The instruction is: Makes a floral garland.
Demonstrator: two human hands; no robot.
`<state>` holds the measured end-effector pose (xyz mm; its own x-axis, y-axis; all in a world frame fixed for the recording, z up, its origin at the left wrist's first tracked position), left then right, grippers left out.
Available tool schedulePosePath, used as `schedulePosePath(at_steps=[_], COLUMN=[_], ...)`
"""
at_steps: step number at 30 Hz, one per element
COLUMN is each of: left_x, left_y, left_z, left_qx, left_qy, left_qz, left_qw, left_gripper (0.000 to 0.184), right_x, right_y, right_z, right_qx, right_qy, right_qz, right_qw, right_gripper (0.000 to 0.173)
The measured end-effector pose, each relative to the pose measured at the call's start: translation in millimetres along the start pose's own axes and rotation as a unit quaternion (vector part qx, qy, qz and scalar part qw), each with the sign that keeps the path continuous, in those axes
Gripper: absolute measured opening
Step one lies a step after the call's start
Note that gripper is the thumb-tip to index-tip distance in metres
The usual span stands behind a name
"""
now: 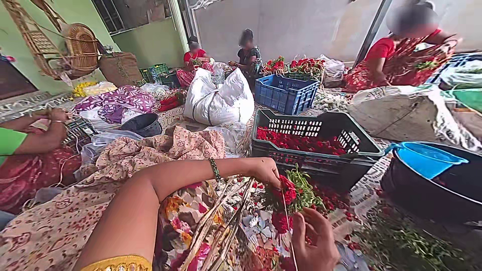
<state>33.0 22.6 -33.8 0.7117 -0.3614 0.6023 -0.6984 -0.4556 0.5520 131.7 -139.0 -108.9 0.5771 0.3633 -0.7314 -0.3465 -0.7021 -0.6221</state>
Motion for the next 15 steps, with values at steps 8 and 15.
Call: schedulePosePath(at_steps=[8,15], left_x=[-6,-8], left_y=[-19,-19], left_z=[11,11], left_qx=[0.004,-0.003], left_qy=[-0.15,-0.149], left_qz=[0.031,-0.031], left_qw=[0.988,0.988], left_gripper=[0.031,0.029], right_x=[3,7], right_y=[-2,9], right_z=[0,15], right_qx=[-0.183,-0.194], right_qy=[-0.4,-0.514], right_qz=[0.351,0.549], right_qw=[0.827,0.63], right_gripper=[0.03,0.051])
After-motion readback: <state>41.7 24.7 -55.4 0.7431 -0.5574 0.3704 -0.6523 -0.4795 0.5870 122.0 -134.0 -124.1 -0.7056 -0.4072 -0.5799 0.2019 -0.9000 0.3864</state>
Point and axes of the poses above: each hand's wrist, its own y-axis away from the middle knuckle, its own z-axis out of the palm, x = y × z, the point moved 5 cm from there along -y, towards the middle knuckle, and after that the axes turned 7 degrees about -x, right-handed, at the moved point
